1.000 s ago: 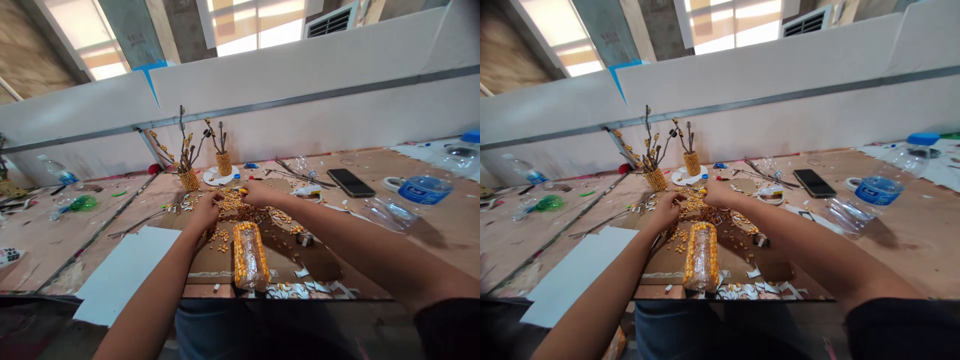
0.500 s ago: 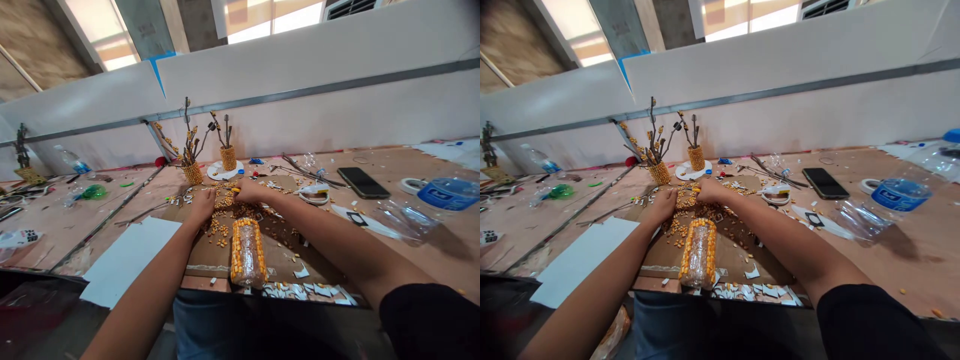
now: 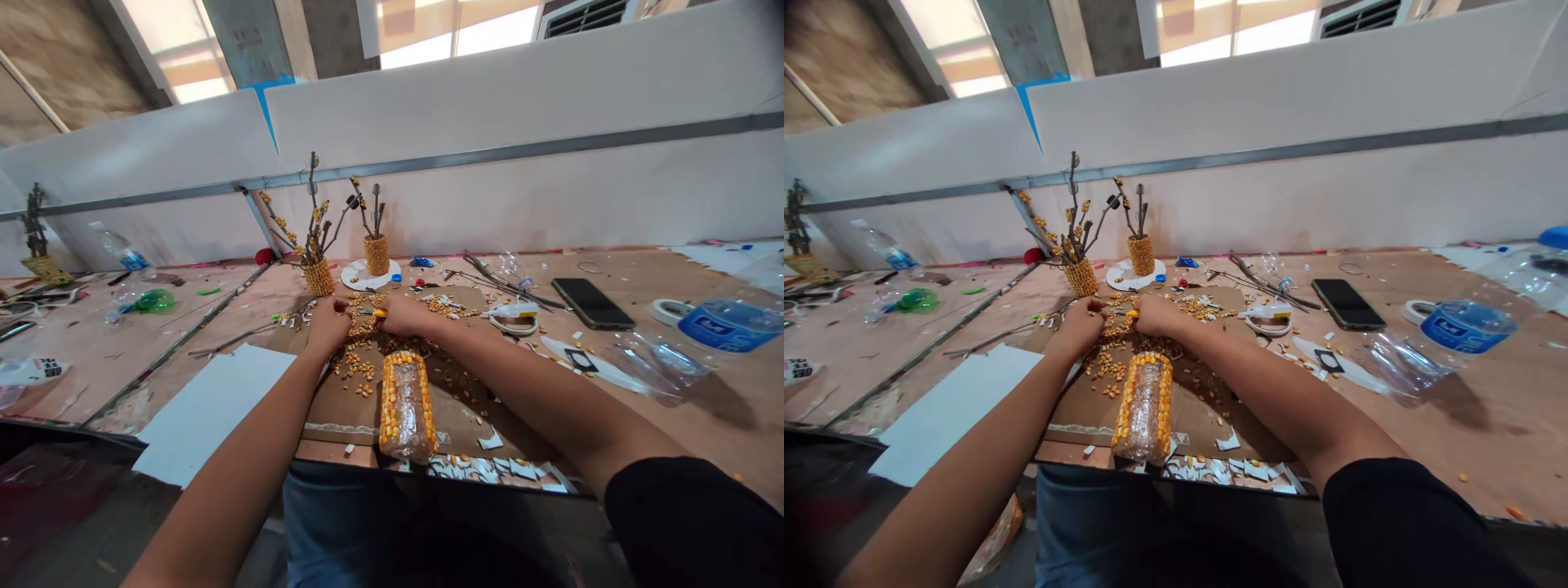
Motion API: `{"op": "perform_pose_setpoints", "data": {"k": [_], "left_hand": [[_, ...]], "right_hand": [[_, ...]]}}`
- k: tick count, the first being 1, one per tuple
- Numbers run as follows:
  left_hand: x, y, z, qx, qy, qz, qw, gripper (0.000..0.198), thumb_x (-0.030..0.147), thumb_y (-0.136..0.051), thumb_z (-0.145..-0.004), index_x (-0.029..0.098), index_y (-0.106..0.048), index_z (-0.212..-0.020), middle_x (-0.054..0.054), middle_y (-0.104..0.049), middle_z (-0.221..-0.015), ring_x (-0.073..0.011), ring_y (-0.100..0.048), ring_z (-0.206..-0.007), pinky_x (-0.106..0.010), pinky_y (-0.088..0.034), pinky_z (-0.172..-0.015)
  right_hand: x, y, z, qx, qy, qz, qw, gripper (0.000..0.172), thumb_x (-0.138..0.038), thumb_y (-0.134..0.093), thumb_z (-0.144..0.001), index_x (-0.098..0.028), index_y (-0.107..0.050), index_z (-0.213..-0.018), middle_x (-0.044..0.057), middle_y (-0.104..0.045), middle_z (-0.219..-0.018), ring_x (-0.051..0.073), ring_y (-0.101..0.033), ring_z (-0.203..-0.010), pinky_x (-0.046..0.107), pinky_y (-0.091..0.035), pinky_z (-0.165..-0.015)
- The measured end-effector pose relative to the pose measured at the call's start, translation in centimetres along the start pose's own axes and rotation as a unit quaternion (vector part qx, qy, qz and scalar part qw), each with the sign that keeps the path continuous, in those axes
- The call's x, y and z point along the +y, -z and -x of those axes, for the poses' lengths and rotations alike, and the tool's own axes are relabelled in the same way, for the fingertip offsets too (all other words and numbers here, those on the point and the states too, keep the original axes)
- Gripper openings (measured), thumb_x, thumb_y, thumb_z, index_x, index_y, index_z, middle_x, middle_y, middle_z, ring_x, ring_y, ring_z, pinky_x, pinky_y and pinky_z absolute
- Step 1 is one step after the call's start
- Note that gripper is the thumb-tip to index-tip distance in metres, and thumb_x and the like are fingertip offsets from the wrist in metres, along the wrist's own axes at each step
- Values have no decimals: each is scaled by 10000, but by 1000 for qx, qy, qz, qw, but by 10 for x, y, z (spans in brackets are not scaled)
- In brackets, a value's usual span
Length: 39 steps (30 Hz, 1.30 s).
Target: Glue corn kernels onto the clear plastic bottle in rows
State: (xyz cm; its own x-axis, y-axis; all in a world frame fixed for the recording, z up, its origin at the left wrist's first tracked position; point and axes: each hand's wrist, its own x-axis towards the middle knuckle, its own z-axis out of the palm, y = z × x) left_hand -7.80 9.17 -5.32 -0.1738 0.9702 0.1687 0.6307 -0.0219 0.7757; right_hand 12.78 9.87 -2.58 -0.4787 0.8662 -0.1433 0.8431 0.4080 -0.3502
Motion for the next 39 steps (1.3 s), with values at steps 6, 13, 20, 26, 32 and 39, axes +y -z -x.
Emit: {"op": "perform_pose_setpoints", "data": {"k": [6, 13, 20, 26, 32, 39], "left_hand": [[-1, 1, 2, -44, 22, 13, 999, 391, 377, -674, -1016, 175, -635, -1348, -118, -660, -1357, -263, -685, -1150, -483, -610, -962], [9, -3, 7, -112, 2, 80, 990, 397, 376, -676, -1015, 174, -632, -1354, -119, -657, -1361, -265, -684, -1153, -484, -611, -961], [26, -7, 23, -125, -54, 200, 970, 337, 469, -834, -846, 146, -765, -910, -55, -762, -864, -203, -700, -823, -358, -584, -826], [34, -3, 28, -70, -75, 278, 955, 364, 487, -903, -704, 171, -762, -818, -22, -734, -727, -168, -628, -681, -327, -514, -718], [38, -3, 31, -73, -70, 332, 938, 342, 439, -919, -690, 163, -743, -788, 32, -623, -615, -109, -492, -583, -261, -397, -596], [46, -4, 34, -130, -56, 433, 890, 450, 499, -917, -677, 161, -622, -697, 42, -538, -625, -77, -448, -571, -223, -379, -578]], "right_hand": [[-3, -1, 1, 3, 21, -8, 1000, 360, -385, -677, -1026, -201, -653, -1335, 105, -660, -1361, 257, -684, -1149, 464, -601, -961], [12, 3, -8, 26, 76, -111, 991, 383, -384, -684, -1022, -182, -644, -1345, 108, -662, -1352, 262, -688, -1141, 477, -605, -954], [15, 11, -3, 110, 141, -308, 934, 315, -424, -671, -1014, -146, -690, -1160, 54, -730, -1034, 177, -703, -858, 345, -601, -765], [7, 10, 2, 129, 170, -412, 886, 475, -621, -701, -815, -152, -672, -885, -10, -627, -666, 115, -554, -556, 252, -427, -532], [7, 11, 2, 137, 195, -403, 884, 534, -697, -673, -779, -167, -656, -845, -23, -572, -618, 128, -527, -547, 264, -379, -530], [26, 6, 2, 238, 232, -272, 903, 577, -753, -592, -838, -220, -461, -657, -52, -415, -617, 126, -370, -627, 295, -251, -620]]}}
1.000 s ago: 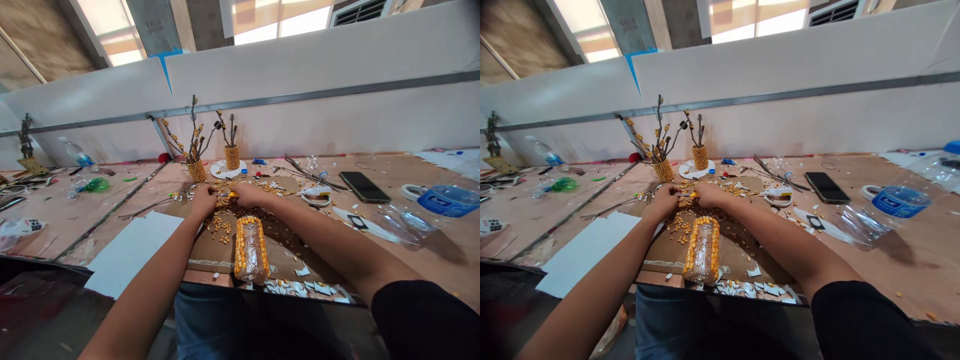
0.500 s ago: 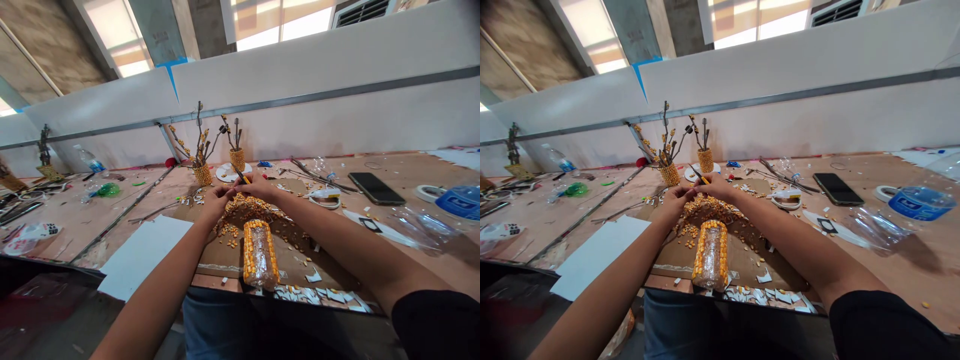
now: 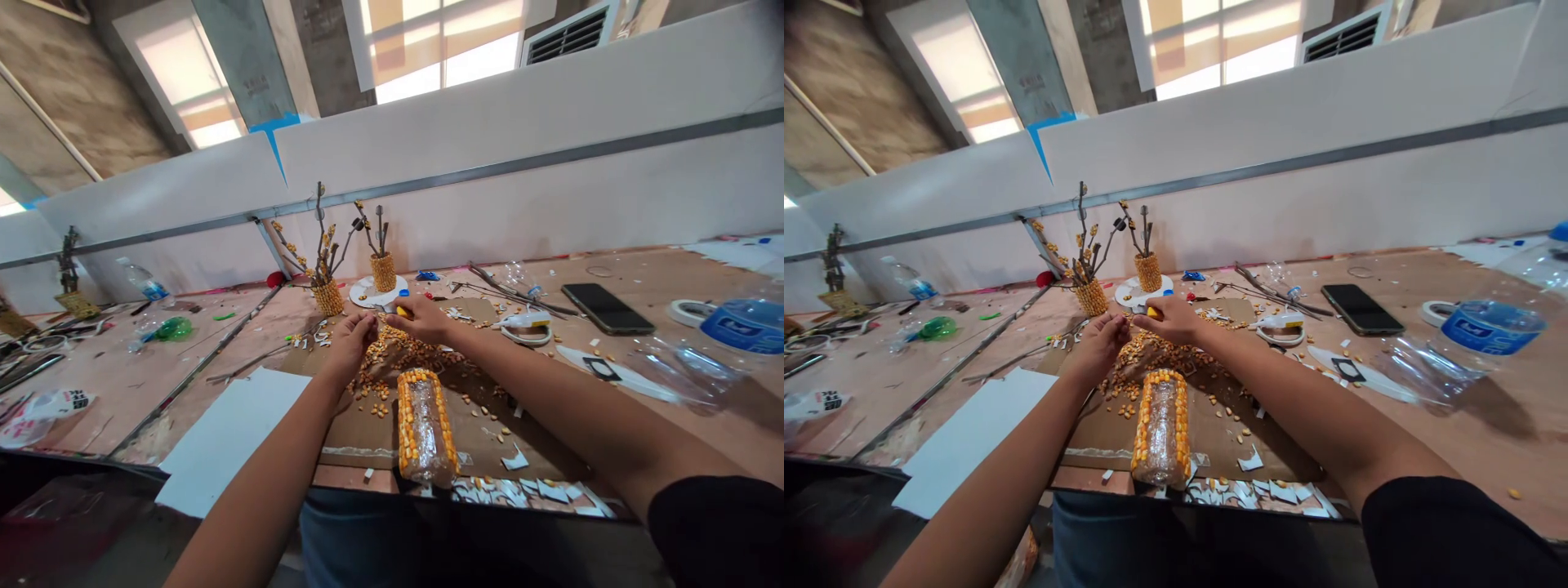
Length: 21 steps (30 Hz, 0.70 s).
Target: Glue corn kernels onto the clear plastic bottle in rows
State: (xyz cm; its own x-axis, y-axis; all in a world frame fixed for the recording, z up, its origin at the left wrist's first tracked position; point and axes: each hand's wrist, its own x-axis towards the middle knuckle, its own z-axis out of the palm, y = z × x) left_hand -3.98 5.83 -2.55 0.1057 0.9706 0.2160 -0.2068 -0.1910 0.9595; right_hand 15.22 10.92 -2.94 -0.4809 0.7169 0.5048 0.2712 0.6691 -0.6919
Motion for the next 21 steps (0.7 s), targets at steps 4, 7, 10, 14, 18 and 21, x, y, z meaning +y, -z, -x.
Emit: {"op": "perform_pose_setpoints", "data": {"k": [4, 7, 10, 14, 18, 21], "left_hand": [[2, -1, 2, -24, 15, 45, 999, 452, 464, -950, -654, 152, -627, -707, 34, -559, -638, -71, -467, -582, -213, -401, -599], [2, 0, 4, -34, 27, 60, 997, 435, 425, -977, -634, 141, -662, -733, 29, -583, -639, -72, -482, -589, -204, -400, -601], [2, 0, 4, -37, 34, 66, 997, 420, 409, -986, -639, 135, -694, -764, 18, -621, -671, -70, -495, -596, -199, -402, -603], [3, 0, 5, -40, 34, 68, 996, 422, 425, -992, -634, 140, -719, -783, 18, -638, -688, -73, -505, -605, -197, -400, -601], [3, -1, 5, -39, 30, 63, 997, 403, 426, -989, -638, 148, -735, -782, 13, -652, -700, -82, -521, -617, -205, -410, -601], [4, -1, 6, -37, 26, 58, 997, 396, 424, -984, -642, 148, -747, -800, 8, -667, -728, -86, -544, -643, -206, -435, -629]], "right_hand": [[4, -1, 7, 10, 49, 70, 996, 572, -744, -491, -903, -229, -428, -661, -30, -418, -643, 146, -355, -649, 314, -210, -650], [3, -3, 9, 11, 69, 105, 992, 551, -714, -466, -938, -225, -452, -684, -10, -456, -666, 159, -373, -665, 310, -211, -657], [2, -4, 9, 11, 78, 128, 989, 553, -702, -459, -957, -217, -478, -692, 2, -485, -672, 161, -386, -665, 302, -217, -656], [3, -3, 9, 13, 82, 143, 986, 563, -692, -444, -980, -208, -503, -699, 7, -504, -677, 159, -391, -664, 295, -216, -654], [4, -3, 9, 12, 81, 139, 987, 583, -709, -434, -977, -212, -487, -677, -4, -482, -654, 154, -380, -657, 295, -217, -652], [3, -5, 9, 6, 77, 123, 989, 606, -744, -425, -961, -220, -456, -659, -18, -448, -636, 150, -379, -647, 296, -215, -646]]}}
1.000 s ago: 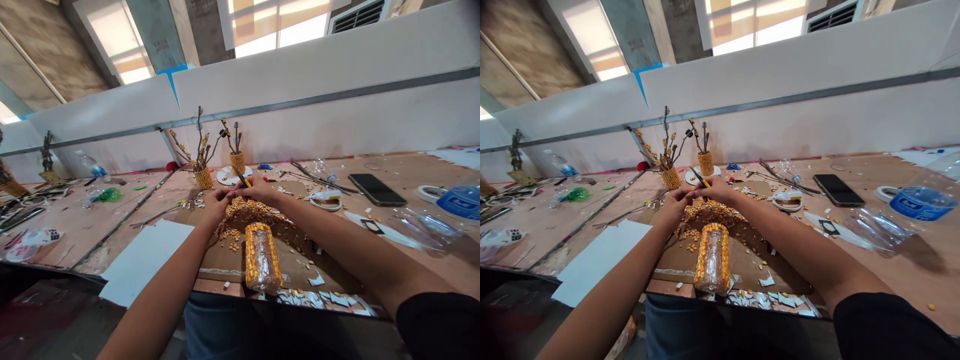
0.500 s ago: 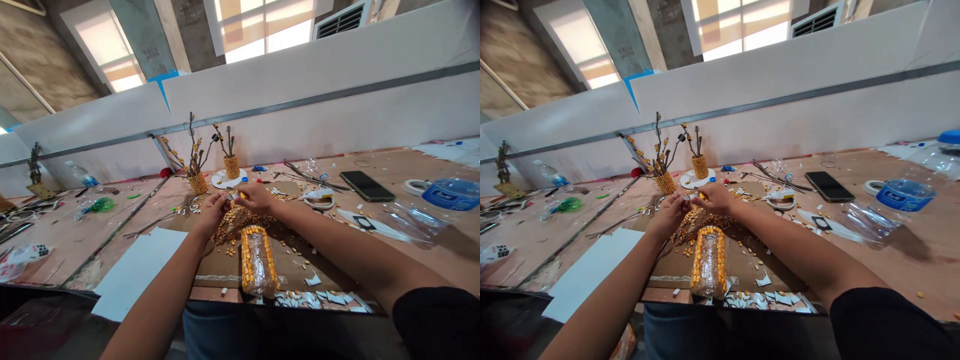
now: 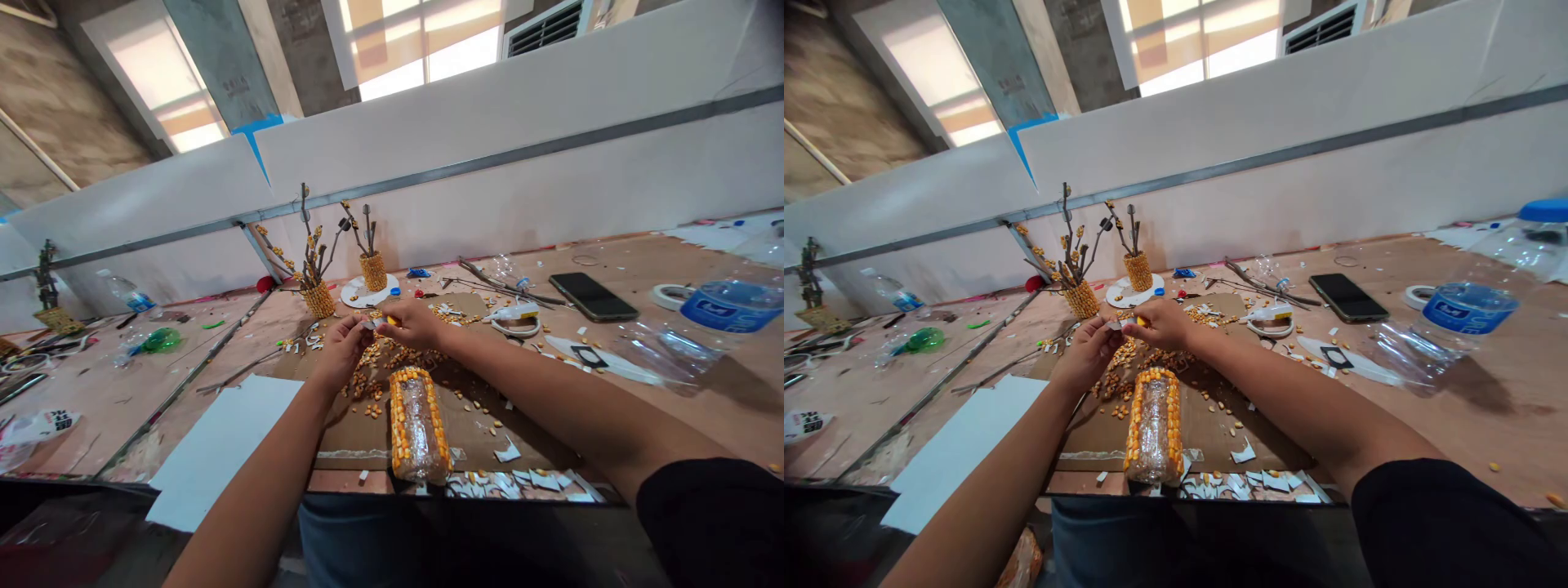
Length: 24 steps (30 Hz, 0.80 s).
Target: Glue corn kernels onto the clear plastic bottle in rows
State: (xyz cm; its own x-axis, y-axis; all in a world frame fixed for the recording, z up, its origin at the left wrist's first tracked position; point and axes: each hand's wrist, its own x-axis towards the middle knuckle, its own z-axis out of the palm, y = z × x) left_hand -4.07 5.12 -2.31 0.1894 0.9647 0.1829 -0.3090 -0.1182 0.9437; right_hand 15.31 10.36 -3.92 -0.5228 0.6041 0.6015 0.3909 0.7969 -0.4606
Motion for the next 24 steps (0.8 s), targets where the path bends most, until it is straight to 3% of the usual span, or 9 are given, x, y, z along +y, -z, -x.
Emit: {"op": "perform_pose_setpoints", "data": {"k": [6, 11, 15, 18, 21, 24], "left_hand": [[4, -3, 5, -5, -8, -17, 1000, 351, 400, -958, -679, 154, -730, -784, 16, -644, -717, -95, -555, -661, -228, -474, -686], [1, -4, 4, -14, -7, -39, 999, 382, 435, -962, -680, 147, -717, -731, 22, -596, -654, -96, -516, -634, -224, -439, -635], [-3, -2, 1, -1, -11, -54, 998, 397, 450, -968, -676, 145, -719, -724, 16, -607, -667, -95, -513, -633, -223, -432, -627], [-4, -3, 0, 20, -24, -61, 998, 410, 472, -972, -664, 151, -727, -736, 19, -617, -675, -91, -514, -636, -217, -428, -633], [-5, -5, 0, 33, -32, -68, 997, 405, 465, -976, -657, 153, -726, -717, 25, -606, -641, -86, -493, -607, -217, -400, -604], [-4, -7, 0, 39, -36, -72, 996, 395, 457, -980, -652, 151, -740, -720, 22, -615, -630, -85, -493, -597, -217, -389, -591]], "right_hand": [[6, -5, 0, 22, -50, -36, 998, 644, -792, -387, -952, -227, -422, -645, -32, -415, -620, 144, -380, -643, 302, -211, -636], [16, 14, -5, 63, -111, -61, 990, 624, -760, -300, -988, -235, -411, -670, -34, -385, -644, 146, -364, -657, 312, -220, -636], [1, 37, -16, -22, -94, -107, 990, 497, -666, -569, -904, -192, -580, -753, -37, -486, -674, 131, -424, -651, 283, -285, -626], [-18, 47, -22, -89, -86, -116, 986, 312, -467, -737, -818, -155, -713, -813, -24, -592, -683, 124, -481, -644, 276, -307, -622], [-31, 51, -24, -100, -97, -94, 986, 183, -313, -744, -807, -132, -734, -784, -24, -589, -644, 116, -472, -634, 280, -288, -620], [-39, 54, -23, -108, -104, -70, 986, 180, -285, -746, -814, -131, -710, -728, -44, -523, -592, 106, -429, -615, 287, -258, -610]]}}
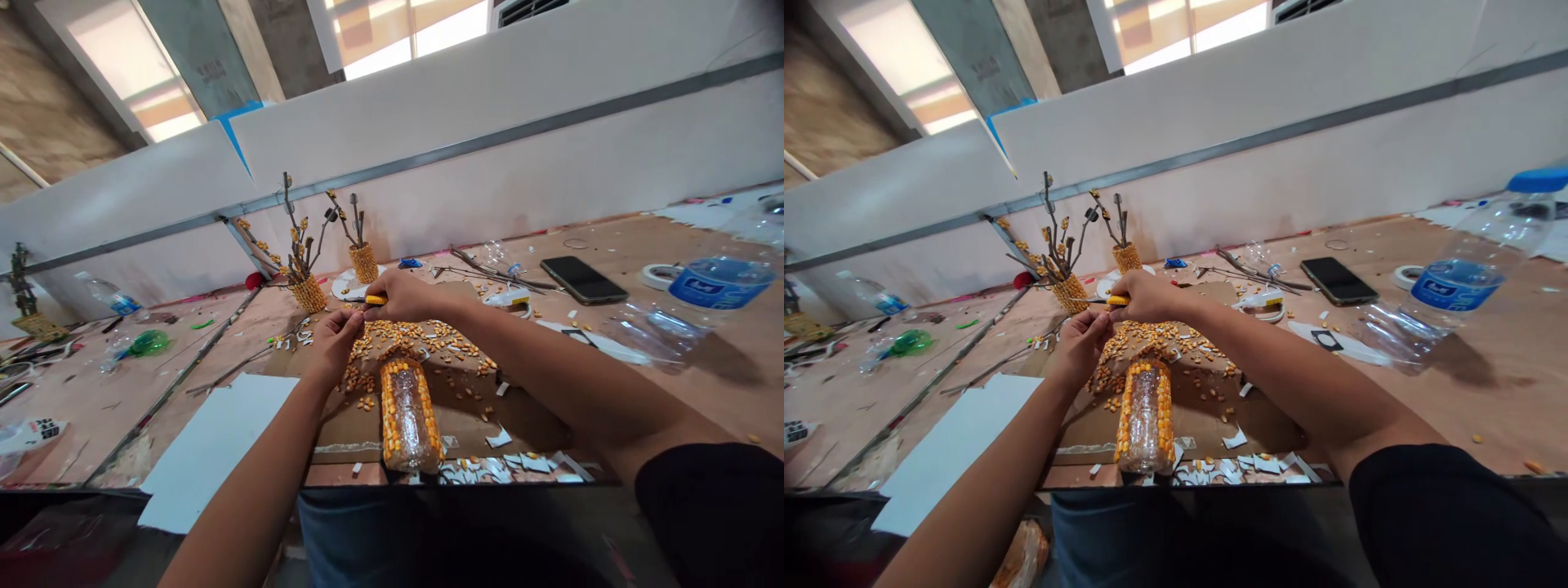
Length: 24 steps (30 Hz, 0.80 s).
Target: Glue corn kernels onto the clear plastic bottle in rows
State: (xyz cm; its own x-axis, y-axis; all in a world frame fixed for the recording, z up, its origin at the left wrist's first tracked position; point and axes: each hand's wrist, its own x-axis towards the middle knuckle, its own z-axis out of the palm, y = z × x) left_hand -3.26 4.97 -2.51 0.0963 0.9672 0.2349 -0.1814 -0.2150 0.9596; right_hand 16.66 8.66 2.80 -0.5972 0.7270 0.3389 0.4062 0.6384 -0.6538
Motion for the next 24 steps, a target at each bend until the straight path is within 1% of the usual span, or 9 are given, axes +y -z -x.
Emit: {"op": "perform_pose_setpoints", "data": {"k": [3, 6, 11, 14, 16, 18, 21, 22, 24], "left_hand": [[1, -1, 0, 4, 2, 4, 1000, 387, 441, -988, -636, 153, -754, -745, 12, -645, -658, -88, -515, -604, -220, -397, -593], [2, 0, 0, -3, 5, 12, 1000, 399, 449, -993, -620, 157, -746, -734, 7, -654, -675, -91, -529, -607, -224, -410, -598], [3, 0, 1, -45, 24, 0, 999, 396, 435, -1000, -621, 155, -726, -681, 19, -614, -607, -82, -494, -568, -211, -381, -566], [8, 1, 2, -103, 54, -22, 993, 409, 494, -979, -652, 158, -760, -729, 7, -637, -630, -91, -516, -590, -210, -411, -587], [14, 2, 3, -157, 88, -43, 983, 453, 495, -997, -615, 150, -806, -838, -42, -716, -754, -127, -595, -674, -227, -466, -639], [21, 4, 5, -224, 131, -68, 963, 542, 421, -1036, -544, 138, -832, -960, -101, -770, -907, -179, -660, -762, -255, -507, -672], [29, 8, 7, -332, 179, -109, 920, 595, 286, -1024, -573, 174, -820, -1121, -141, -781, -1130, -231, -711, -906, -291, -557, -753], [29, 9, 7, -354, 182, -118, 910, 592, 247, -1006, -601, 191, -810, -1157, -143, -774, -1182, -241, -718, -956, -301, -567, -788], [29, 10, 8, -366, 180, -125, 904, 577, 190, -977, -638, 209, -797, -1185, -141, -768, -1226, -253, -726, -1023, -315, -576, -841]], "right_hand": [[-9, 3, 4, -1, -8, 27, 1000, 190, -274, -746, -819, -139, -683, -700, -50, -489, -574, 105, -408, -610, 301, -244, -604], [-20, 6, 7, 2, -18, 51, 999, 162, -220, -721, -820, -145, -662, -689, -43, -497, -581, 108, -416, -616, 312, -250, -605], [-33, 17, 8, -38, -46, 67, 996, 94, -178, -731, -778, -145, -687, -702, -45, -497, -551, 106, -447, -589, 304, -276, -589], [-32, 31, 13, -82, -53, 60, 993, 53, -179, -761, -751, -147, -722, -734, -41, -545, -568, 108, -475, -586, 291, -300, -579], [-29, 38, 22, -123, -46, 44, 990, 62, -195, -790, -737, -156, -743, -749, -38, -599, -607, 108, -499, -597, 281, -322, -578], [-24, 41, 35, -170, -36, 11, 985, 72, -217, -803, -744, -168, -755, -761, -43, -627, -635, 106, -512, -605, 271, -345, -583], [-16, 34, 57, -223, -44, -57, 972, 67, -219, -792, -760, -173, -743, -758, -57, -615, -638, 100, -502, -599, 259, -368, -591], [-13, 30, 63, -229, -47, -73, 970, 64, -219, -787, -766, -173, -743, -763, -58, -612, -638, 100, -499, -599, 258, -371, -592], [-7, 23, 72, -228, -50, -88, 968, 65, -228, -779, -778, -175, -743, -763, -61, -599, -629, 100, -481, -589, 260, -365, -585]]}}
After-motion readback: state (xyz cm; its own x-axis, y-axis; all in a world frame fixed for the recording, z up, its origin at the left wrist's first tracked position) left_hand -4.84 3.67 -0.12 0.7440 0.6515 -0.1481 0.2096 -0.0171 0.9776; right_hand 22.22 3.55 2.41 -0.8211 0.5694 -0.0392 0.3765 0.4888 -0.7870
